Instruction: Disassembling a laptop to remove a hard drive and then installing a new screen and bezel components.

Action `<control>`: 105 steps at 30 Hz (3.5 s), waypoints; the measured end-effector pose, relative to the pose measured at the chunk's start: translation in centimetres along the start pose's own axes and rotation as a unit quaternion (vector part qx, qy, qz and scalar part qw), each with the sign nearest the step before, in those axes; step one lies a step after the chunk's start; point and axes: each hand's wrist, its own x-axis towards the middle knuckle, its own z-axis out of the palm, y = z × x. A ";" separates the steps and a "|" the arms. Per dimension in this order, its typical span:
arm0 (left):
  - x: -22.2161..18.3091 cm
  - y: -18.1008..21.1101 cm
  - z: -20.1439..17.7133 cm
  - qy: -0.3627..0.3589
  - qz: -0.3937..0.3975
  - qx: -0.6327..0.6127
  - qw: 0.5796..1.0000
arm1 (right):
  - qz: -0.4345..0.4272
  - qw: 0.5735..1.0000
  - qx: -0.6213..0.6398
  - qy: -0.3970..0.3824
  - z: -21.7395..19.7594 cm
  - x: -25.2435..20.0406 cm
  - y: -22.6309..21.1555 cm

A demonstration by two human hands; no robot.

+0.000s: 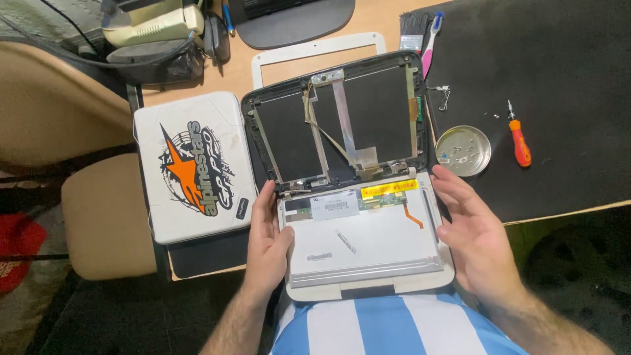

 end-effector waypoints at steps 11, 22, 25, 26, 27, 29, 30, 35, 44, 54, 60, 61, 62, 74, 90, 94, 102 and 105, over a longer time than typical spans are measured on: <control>-1.9 0.9 1.2 0.095 -0.084 -0.132 0.983 | 0.137 0.986 0.092 0.037 0.3 -0.5 -3.1; -2.5 3.7 0.5 0.101 -0.209 -0.127 0.964 | 0.221 0.972 0.076 -0.008 -0.6 -1.6 -5.5; -2.9 1.3 -0.6 0.055 -0.144 -0.097 0.983 | 0.179 0.976 0.098 -0.075 -1.5 -2.2 -4.2; -2.8 0.7 -0.8 0.026 -0.103 -0.078 0.991 | 0.187 0.979 0.016 -0.076 -1.6 -2.1 -4.0; -2.8 0.1 -1.0 -0.002 -0.062 -0.060 0.996 | 0.195 0.976 -0.067 -0.076 -1.7 -2.1 -3.9; -2.6 0.0 -1.0 -0.002 -0.060 -0.018 0.998 | 0.158 0.959 -0.206 -0.111 -3.2 -1.7 -2.2; -2.5 0.1 -0.9 -0.002 -0.057 0.023 0.998 | 0.115 0.922 -0.341 -0.144 -3.9 -1.5 -1.4; -1.6 -1.2 -1.3 -0.009 -0.015 0.064 0.998 | 0.034 0.929 -0.357 -0.092 -4.5 0.1 0.9; 0.6 -3.4 -1.1 -0.028 0.071 0.016 0.997 | -0.098 0.953 -0.285 -0.036 -3.0 2.6 3.9; 1.2 -2.4 0.8 0.005 0.065 -0.072 0.995 | -0.001 0.985 -0.174 -0.017 -0.6 3.4 3.2; 0.8 -1.7 0.7 0.012 0.036 -0.077 0.996 | 0.035 0.989 -0.141 -0.012 2.6 2.0 -0.4; 0.9 -1.6 0.8 0.012 0.037 -0.077 0.996 | 0.034 0.989 -0.141 -0.012 2.3 2.4 0.0; 0.7 -1.7 1.0 0.015 0.037 -0.075 0.996 | 0.026 0.989 -0.143 -0.014 1.9 2.5 0.5; 1.4 -2.6 0.9 0.030 0.060 -0.067 0.996 | -0.033 0.987 -0.155 -0.006 -0.4 3.4 3.8; -0.7 1.8 0.1 -0.052 0.271 0.365 0.889 | -0.301 0.750 -0.572 -0.141 0.5 7.7 -0.3; -1.9 5.7 2.1 -0.215 0.204 0.453 0.841 | -0.235 0.723 -0.609 -0.227 2.4 8.9 -1.5; -0.9 6.2 3.7 -0.318 0.252 0.584 0.703 | -0.133 0.725 -0.592 -0.325 2.9 10.4 -2.6; -0.7 6.3 4.1 -0.319 0.256 0.597 0.690 | -0.109 0.774 -0.524 -0.339 3.0 10.4 -3.1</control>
